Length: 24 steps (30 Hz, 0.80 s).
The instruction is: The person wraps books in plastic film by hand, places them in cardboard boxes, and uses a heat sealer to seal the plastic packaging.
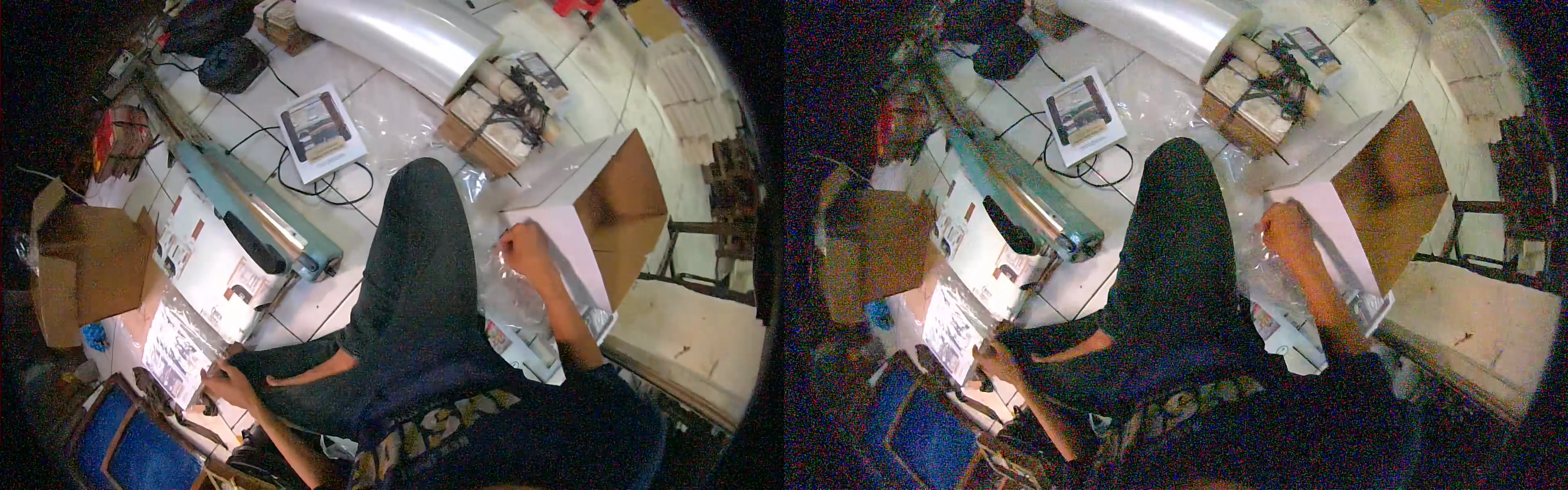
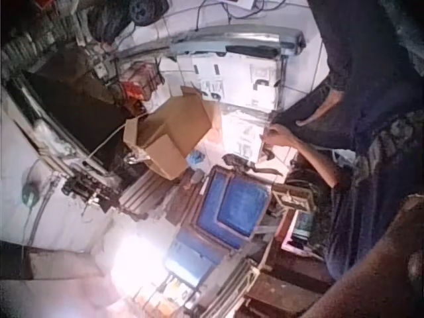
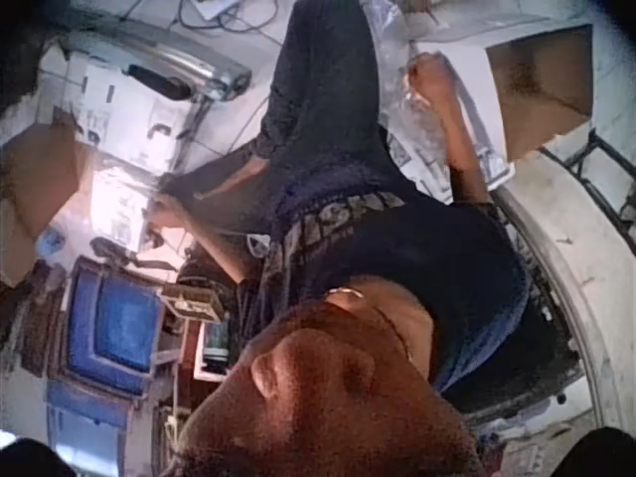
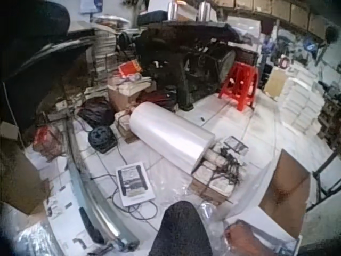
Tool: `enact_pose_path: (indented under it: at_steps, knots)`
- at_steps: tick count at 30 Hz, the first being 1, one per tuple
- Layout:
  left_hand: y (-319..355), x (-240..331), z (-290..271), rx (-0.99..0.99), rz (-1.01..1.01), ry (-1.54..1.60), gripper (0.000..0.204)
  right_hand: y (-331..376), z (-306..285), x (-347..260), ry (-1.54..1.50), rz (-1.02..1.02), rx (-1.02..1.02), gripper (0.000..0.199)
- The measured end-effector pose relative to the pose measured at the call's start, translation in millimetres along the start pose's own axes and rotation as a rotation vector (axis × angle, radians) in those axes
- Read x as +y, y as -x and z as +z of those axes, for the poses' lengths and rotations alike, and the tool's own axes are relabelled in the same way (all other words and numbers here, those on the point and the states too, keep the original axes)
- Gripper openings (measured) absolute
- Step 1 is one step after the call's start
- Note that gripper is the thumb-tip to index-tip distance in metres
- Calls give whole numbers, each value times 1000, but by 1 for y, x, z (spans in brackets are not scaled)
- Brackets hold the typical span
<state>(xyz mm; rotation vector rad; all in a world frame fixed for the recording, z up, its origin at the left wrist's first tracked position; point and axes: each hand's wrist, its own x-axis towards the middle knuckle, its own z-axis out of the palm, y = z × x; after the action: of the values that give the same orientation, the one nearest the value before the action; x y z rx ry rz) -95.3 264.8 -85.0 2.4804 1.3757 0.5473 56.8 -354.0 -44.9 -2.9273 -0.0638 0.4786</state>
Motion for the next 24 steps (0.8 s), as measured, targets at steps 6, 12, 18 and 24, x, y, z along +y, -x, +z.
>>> enact_pose_path:
  at_steps: [6,12,18,24]
  knots:
    - [-14,-32,8,27,282,23,63,-8,-64,-30,-67,62,96,16]
    - [-18,-29,7,-52,130,-182,58,-47,-212,-67,-435,-166,498,31]
    - [-17,-21,7,50,136,-245,60,-221,-294,137,-262,191,1104,59]
    - [0,-21,71,10,269,-88,71,-248,-195,367,-532,594,405,57]
